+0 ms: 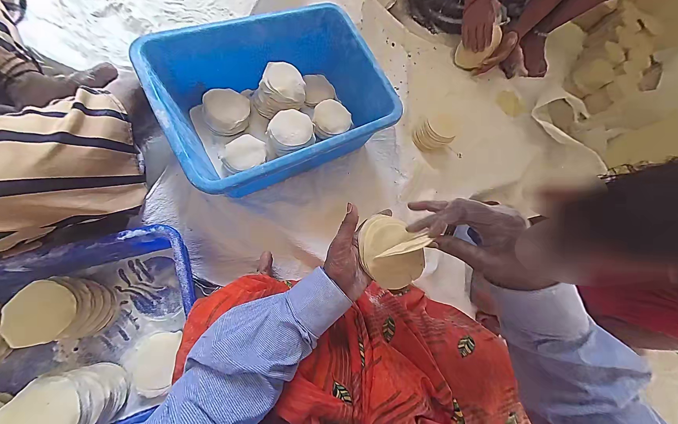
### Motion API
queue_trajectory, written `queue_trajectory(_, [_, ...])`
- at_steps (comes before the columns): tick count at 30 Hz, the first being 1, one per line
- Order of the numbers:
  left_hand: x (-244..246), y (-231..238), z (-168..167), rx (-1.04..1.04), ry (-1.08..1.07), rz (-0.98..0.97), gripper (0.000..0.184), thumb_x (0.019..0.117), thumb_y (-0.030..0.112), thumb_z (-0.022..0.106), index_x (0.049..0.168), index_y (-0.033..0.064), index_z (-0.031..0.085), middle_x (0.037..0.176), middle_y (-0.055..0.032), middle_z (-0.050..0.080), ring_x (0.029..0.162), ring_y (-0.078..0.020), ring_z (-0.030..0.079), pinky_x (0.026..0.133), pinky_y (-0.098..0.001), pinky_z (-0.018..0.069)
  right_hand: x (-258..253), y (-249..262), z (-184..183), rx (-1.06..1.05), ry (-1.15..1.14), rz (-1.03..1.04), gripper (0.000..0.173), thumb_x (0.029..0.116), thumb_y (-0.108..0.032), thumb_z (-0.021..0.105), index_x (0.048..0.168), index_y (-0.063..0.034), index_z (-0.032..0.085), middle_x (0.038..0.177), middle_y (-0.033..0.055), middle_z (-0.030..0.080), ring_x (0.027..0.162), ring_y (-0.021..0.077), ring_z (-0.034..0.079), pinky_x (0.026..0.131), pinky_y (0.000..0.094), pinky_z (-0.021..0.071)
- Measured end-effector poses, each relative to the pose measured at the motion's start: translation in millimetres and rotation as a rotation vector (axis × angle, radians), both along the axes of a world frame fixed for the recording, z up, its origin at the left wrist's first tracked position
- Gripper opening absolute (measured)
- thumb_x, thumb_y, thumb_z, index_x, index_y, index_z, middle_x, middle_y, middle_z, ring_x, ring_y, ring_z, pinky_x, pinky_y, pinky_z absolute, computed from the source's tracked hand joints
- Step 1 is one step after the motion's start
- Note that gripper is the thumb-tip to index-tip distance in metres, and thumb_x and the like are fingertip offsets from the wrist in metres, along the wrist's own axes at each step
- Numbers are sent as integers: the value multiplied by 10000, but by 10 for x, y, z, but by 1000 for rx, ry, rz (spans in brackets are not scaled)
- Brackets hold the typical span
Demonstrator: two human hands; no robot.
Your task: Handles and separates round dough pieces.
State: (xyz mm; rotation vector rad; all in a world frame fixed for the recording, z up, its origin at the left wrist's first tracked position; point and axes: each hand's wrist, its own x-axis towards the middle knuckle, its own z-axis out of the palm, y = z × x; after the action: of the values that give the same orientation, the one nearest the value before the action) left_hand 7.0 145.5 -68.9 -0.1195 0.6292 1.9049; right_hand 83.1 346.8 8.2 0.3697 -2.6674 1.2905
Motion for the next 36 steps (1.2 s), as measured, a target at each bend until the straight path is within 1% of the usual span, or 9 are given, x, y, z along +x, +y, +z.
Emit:
queue_trajectory(2, [-4, 2, 13, -15, -18, 8, 794, 998, 735, 225, 1358, 124, 582, 1162, -116, 690, 1059, -226, 677, 886, -420, 579, 191, 23, 57, -69, 22, -78, 99, 931, -157, 709, 1012, -101, 696, 1025, 11, 762, 997, 178, 746, 900, 371, 639])
queue_trajectory(5, [-6, 1, 43, -48, -62, 27, 775, 998, 734, 263, 1296, 100, 595, 1137, -129, 697, 1049, -249, 689, 874, -450, 588, 442, 16, 165, -74, 60, -251, 130, 931, -124, 713, 1061, -118, 713, 1002, -70, 737, 879, 47, 718, 803, 238, 633])
queue_trajectory(10, [-4, 9, 19, -45, -42, 49, 769, 1009, 722, 235, 1299, 104, 589, 1151, -125, 692, 1064, -246, 684, 877, -452, 584, 620, 1, 270, -17, 81, -312, 152, 944, -109, 703, 1083, -76, 755, 1047, -34, 755, 928, 55, 722, 853, 238, 622])
queue_trajectory(15, [-8, -9, 59, -66, -44, 42, 765, 1005, 727, 256, 1279, 105, 607, 1130, -115, 699, 1039, -233, 693, 856, -434, 592, 501, -132, 388, -94, -24, -123, 122, 972, -201, 702, 1045, -130, 770, 995, -65, 759, 877, 35, 720, 802, 211, 627])
queue_trajectory(19, [6, -14, 72, -61, -28, 23, 754, 1013, 714, 244, 1252, 103, 614, 1087, -99, 709, 1005, -210, 700, 842, -407, 596, 109, -166, 42, -23, -64, -23, 144, 953, -142, 677, 997, -31, 758, 926, -6, 747, 805, 3, 686, 748, 174, 594])
queue_trajectory(23, [7, -17, 74, -57, -28, 34, 726, 1027, 685, 242, 1261, 105, 610, 1107, -94, 703, 1035, -203, 689, 872, -408, 585, -140, -209, -301, 158, -10, -72, 138, 927, -99, 667, 979, -31, 775, 938, 77, 753, 840, 73, 705, 786, 207, 576])
queue_trajectory(29, [14, -2, 93, -69, -29, 14, 707, 1042, 659, 230, 1298, 107, 591, 1145, -98, 693, 1068, -204, 679, 901, -411, 577, -129, -265, -314, 317, 51, -138, 199, 869, -128, 733, 1035, -25, 773, 946, 137, 716, 846, 208, 698, 765, 314, 576])
queue_trajectory(32, [20, -9, 102, -67, -25, 12, 708, 1043, 656, 226, 1293, 103, 590, 1138, -95, 694, 1069, -199, 678, 907, -411, 573, -103, -246, -310, 375, 49, -132, 208, 885, -194, 726, 1036, -64, 785, 962, 134, 719, 883, 246, 680, 768, 356, 553])
queue_trajectory(36, [21, -9, 77, -43, -21, 5, 729, 1032, 677, 248, 1297, 89, 588, 1131, -111, 695, 1051, -212, 685, 890, -410, 581, -91, -239, -281, 408, 33, -129, 150, 880, -211, 719, 951, -91, 775, 943, 105, 717, 904, 266, 662, 767, 387, 534])
